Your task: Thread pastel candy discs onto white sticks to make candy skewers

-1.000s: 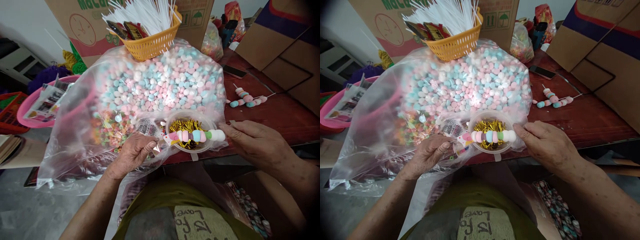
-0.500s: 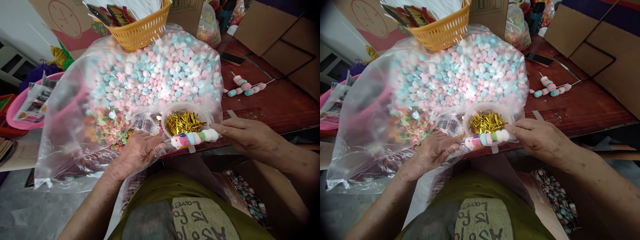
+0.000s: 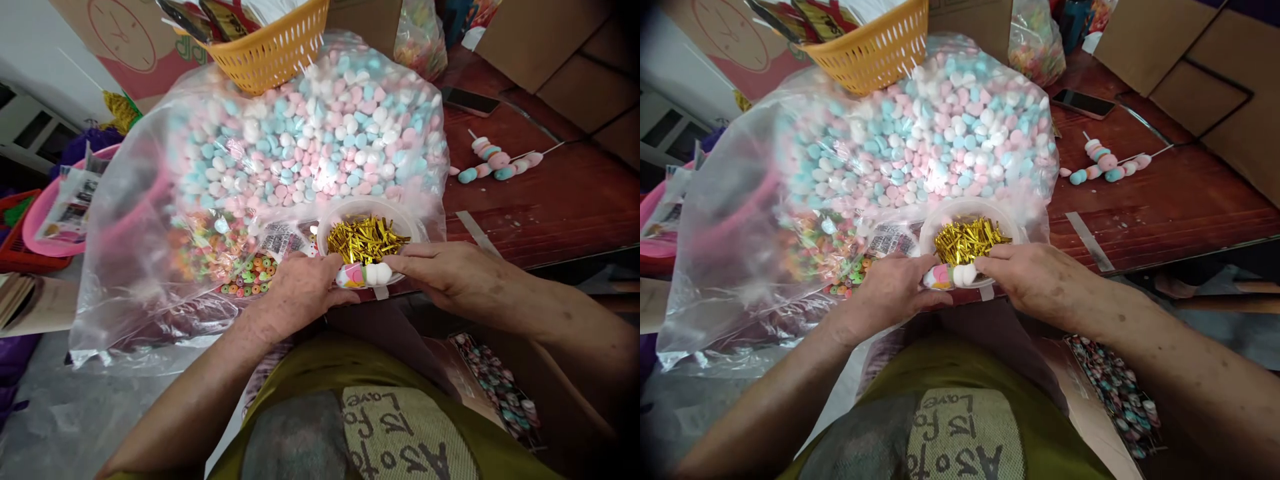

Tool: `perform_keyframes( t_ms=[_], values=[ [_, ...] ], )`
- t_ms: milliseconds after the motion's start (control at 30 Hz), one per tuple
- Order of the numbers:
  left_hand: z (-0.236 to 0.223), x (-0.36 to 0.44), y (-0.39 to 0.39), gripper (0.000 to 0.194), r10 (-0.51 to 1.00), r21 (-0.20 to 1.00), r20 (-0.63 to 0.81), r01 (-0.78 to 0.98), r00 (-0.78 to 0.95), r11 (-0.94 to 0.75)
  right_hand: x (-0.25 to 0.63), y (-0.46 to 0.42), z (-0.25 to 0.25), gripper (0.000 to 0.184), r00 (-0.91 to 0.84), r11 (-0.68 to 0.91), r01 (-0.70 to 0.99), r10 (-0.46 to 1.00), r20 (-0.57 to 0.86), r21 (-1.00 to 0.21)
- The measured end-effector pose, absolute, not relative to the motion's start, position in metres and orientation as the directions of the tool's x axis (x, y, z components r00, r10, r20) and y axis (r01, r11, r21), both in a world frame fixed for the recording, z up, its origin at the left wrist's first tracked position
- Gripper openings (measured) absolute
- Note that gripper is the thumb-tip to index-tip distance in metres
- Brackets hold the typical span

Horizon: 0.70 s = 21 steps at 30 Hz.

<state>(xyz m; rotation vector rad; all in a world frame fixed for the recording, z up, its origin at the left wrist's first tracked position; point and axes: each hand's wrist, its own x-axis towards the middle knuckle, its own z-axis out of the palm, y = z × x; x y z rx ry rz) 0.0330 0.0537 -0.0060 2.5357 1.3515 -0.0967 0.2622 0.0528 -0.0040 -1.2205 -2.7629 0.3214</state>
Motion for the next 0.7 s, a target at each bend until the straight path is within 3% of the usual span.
perform_keyframes(
  t_ms=[100,233,333,433,500,633,700],
  values=[
    [-0.002,0.041,0.054,0.046,0.794,0.374,-0.281,0.824,0.539,-0.426,0.255,0.053,-0.004,0.025,-0.757,0.765,0.630,0.643,0.114,-0.134],
    [0.003,0.033,0.054,0.037,0.793,0.575,-0.294,0.761,0.533,-0.299,0.262,0.059,0.001,0.022,-0.790,0.833,0.553,0.527,0.313,-0.008],
    [0.002,0.033,0.053,0.036,0.793,0.664,-0.293,0.710,0.534,-0.233,0.258,0.060,0.006,0.021,-0.790,0.845,0.534,0.488,0.372,0.025],
    [0.000,0.044,0.050,0.027,0.785,0.683,-0.277,0.688,0.554,-0.245,0.236,0.055,0.005,0.025,-0.792,0.853,0.522,0.488,0.367,-0.007],
    [0.002,0.046,0.047,0.024,0.791,0.770,-0.231,0.604,0.566,-0.207,0.224,0.053,0.002,0.024,-0.790,0.857,0.514,0.491,0.366,-0.039],
    [0.016,0.014,0.045,0.066,0.786,0.954,-0.129,0.292,0.604,-0.068,0.225,0.054,0.004,0.022,-0.757,0.862,0.454,0.507,0.412,-0.227],
    [0.021,-0.008,0.044,0.062,0.753,0.951,-0.170,0.305,0.636,-0.044,0.231,0.056,0.010,0.022,-0.739,0.852,0.437,0.523,0.424,-0.289]
  ],
)
